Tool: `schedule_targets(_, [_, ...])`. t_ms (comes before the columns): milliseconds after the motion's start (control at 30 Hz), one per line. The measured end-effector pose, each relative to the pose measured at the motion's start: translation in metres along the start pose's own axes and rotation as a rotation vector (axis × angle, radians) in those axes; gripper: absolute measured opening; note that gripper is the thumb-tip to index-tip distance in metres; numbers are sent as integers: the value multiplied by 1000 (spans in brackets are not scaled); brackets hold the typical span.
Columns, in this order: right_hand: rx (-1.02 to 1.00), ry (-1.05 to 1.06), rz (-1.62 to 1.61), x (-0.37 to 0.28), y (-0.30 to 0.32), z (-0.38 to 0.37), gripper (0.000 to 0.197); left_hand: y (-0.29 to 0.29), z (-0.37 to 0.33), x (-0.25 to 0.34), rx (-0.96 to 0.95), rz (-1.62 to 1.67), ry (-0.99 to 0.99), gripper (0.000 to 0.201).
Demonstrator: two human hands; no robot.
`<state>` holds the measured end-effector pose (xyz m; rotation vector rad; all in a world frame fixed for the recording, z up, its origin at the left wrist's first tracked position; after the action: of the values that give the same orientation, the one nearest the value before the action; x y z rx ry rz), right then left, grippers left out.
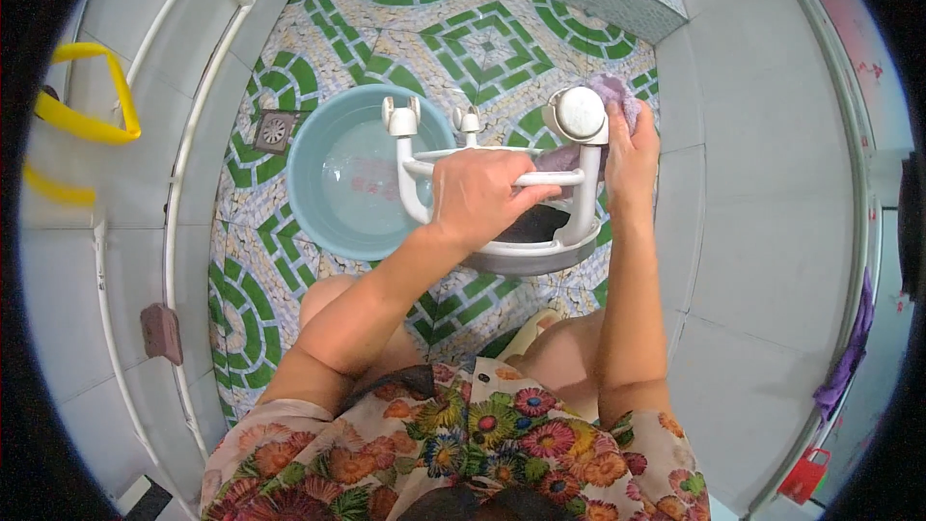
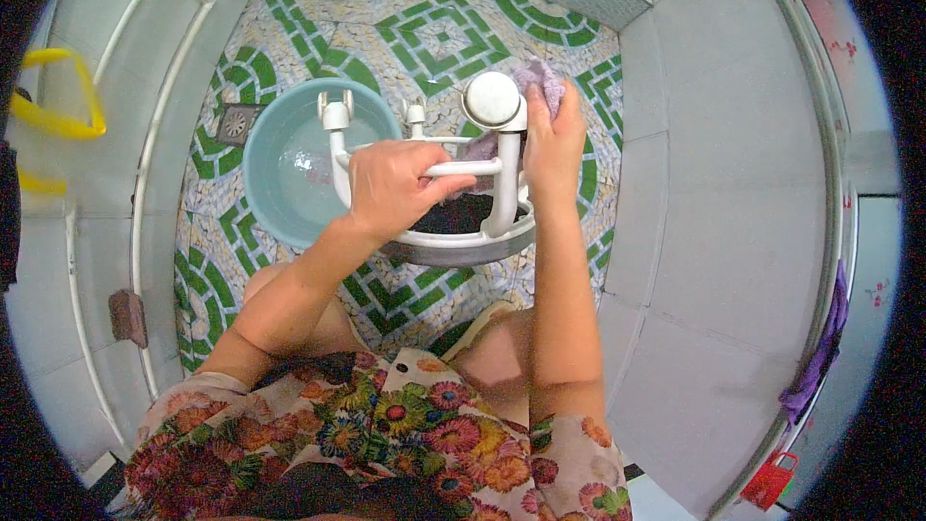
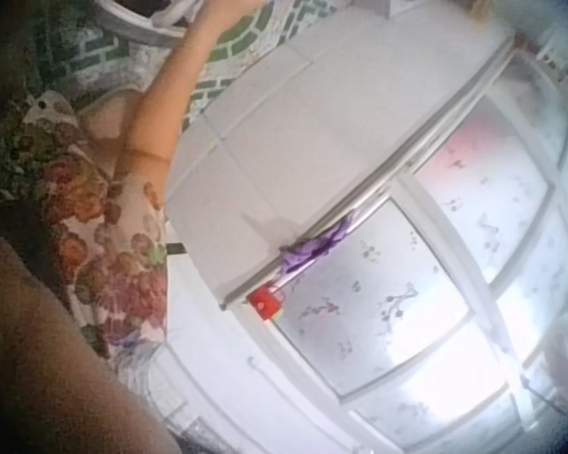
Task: The person wipes down the frame and cushion of a stool with a cloth, then rinses the cloth in a basin of water. The person then pours the dirty water into the floor drain, handles a yellow hose, and washes and wrings out the cloth.
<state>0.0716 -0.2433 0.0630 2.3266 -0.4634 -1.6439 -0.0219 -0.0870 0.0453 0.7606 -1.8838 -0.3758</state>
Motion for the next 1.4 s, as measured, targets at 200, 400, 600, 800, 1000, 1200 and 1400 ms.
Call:
schedule_targets(200, [-316, -412, -292, -18, 38, 3, 21, -17, -4, 11, 70, 58, -124, 27])
schedule_targets(400, [-208, -270, -260, -5, 69, 3, 33, -46, -11, 30, 34, 150, -175, 26])
schedule_targets(600, [-254, -174, 39, -5, 83, 5, 42, -80, -2, 33, -180, 266, -39, 26])
schedule_targets(800, [-350, -221, 32, 41, 70, 8, 34, -108, 3, 11, -406, 557, 298, 49])
schedule_targets(1000, [-488, -166, 118, 64, 43, 17, 28, -130, 14, -11, -334, 978, 581, 69])
schedule_targets(1200, [-383, -330, 116, 79, 44, 12, 26, -122, 11, -6, -300, 980, 725, 58])
schedule_targets(1400, [-162, -18, -21, 29, 45, 14, 12, -123, 7, -15, -271, 1072, 756, 58])
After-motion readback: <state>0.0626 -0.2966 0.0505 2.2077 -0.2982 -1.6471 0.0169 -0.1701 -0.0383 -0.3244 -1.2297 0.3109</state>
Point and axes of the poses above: each hand's wrist, its own z-axis away from the middle knuckle, its own y-axis out of the back of the hand, x = y × z, the point moved 1 cm from there along -z, towards the middle knuckle, and after that the axes turned 2 degrees about z, right-handed, at the moved point
